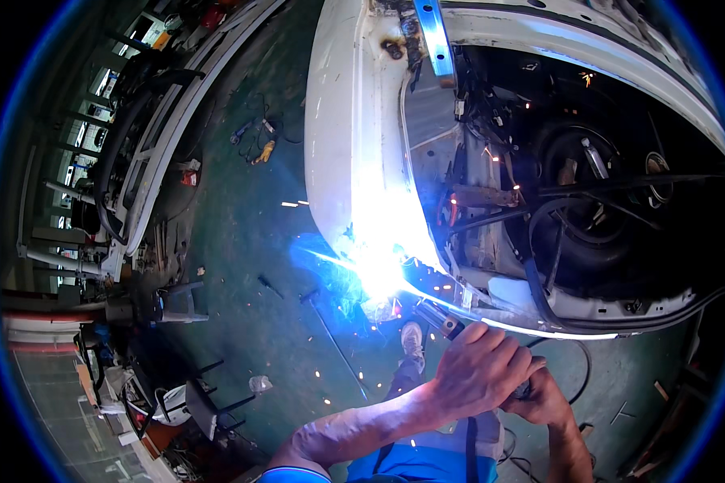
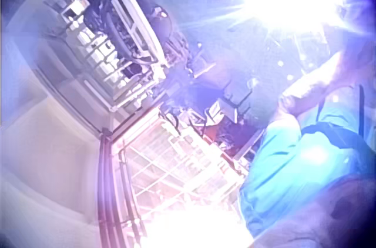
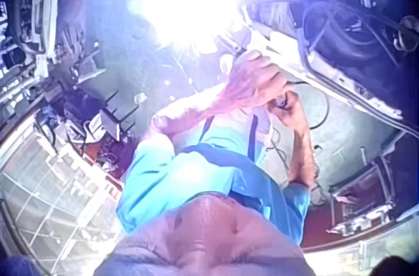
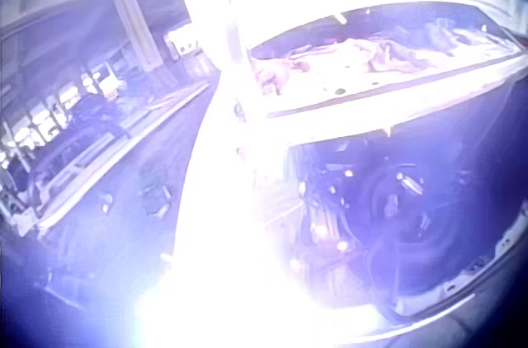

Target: The person welds the rear quarter panel of a white car, then uses a hammer to shape the metal. They install a rubber weatherstrip along the trunk opening and close the trunk lid.

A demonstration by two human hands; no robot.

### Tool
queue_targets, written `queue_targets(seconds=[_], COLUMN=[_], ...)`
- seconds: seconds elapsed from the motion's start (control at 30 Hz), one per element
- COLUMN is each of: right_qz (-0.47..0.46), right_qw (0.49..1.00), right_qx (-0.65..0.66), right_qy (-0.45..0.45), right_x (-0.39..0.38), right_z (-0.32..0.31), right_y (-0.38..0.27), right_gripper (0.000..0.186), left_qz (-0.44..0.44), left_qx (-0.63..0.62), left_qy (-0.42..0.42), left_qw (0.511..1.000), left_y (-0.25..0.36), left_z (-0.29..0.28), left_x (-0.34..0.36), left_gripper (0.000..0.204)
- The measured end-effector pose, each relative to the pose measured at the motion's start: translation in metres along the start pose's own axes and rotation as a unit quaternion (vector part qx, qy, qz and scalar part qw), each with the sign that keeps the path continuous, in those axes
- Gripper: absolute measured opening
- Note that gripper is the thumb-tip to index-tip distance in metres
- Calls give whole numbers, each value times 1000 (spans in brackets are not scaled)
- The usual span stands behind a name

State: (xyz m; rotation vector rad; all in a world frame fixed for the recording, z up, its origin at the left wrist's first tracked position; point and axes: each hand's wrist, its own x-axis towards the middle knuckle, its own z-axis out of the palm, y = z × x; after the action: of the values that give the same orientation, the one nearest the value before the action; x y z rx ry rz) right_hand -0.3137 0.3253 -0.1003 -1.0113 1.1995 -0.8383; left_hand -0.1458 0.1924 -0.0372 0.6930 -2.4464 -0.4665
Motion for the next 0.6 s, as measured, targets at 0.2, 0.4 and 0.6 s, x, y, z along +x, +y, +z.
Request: queue_targets(seconds=[0.2,0.4,0.6], right_qz=[4,-27,-4], right_qw=[1000,1000,994], right_qx=[12,10,-106], right_qy=[-25,-11,-2], right_x=[-7,-14,-17], right_z=[-4,3,15], right_y=[9,43,58], right_gripper=[28,42,69], left_qz=[11,7,-38], left_qx=[-2,-22,-14], left_qy=[-70,-79,-138], left_qw=[997,997,990], left_y=[4,5,6], left_z=[3,9,18], left_x=[-10,-10,-40], left_gripper=[14,23,25])
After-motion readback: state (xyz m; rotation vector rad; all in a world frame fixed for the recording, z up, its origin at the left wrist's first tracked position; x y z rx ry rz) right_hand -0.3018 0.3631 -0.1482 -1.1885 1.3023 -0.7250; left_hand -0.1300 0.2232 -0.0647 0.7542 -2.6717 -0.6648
